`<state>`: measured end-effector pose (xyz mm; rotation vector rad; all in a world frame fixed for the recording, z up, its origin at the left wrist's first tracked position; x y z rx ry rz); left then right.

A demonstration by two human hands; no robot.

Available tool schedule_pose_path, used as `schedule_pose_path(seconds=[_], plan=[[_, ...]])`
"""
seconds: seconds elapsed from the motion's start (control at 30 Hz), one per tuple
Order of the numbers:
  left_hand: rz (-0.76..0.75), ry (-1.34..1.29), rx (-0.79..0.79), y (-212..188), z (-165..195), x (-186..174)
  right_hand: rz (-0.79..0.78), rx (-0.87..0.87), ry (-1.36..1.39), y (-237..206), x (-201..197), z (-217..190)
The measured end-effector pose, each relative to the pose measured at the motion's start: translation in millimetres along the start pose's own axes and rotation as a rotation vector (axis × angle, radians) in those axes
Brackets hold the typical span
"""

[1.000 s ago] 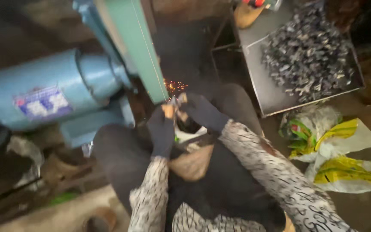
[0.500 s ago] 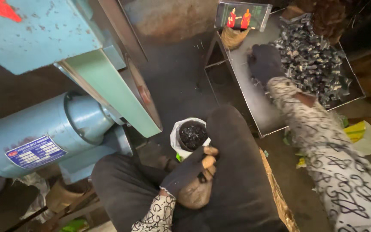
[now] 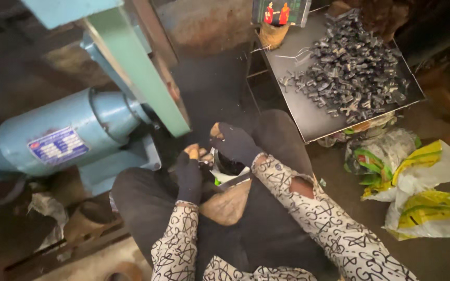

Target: The person sits on the floor holding small metal components with gloved hands and presses them against a running belt grinder, producing sparks as edges are ground. Finished pieces are placed onto a metal tray holding a pile of similar ground parts, and new pieces are taken from a container to continue grinding.

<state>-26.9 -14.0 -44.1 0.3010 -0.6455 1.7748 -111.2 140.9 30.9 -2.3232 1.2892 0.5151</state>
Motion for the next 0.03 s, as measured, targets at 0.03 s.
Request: schedule_pose_path(seconds=[0.03], plan=[[0.077,-0.006,0.085,-2.7,-10.8,-19.8,-0.113,-0.001,-0.081,-0.2,10.6,5.2]])
Point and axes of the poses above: each hand's wrist, its own y-axis towards the middle knuckle, its own x-axis out of the palm, z = x × y, the point moved 5 cm from there along y, towards the middle knuckle, and after that the axes turned 5 degrees about -z, right-handed, at the moved point
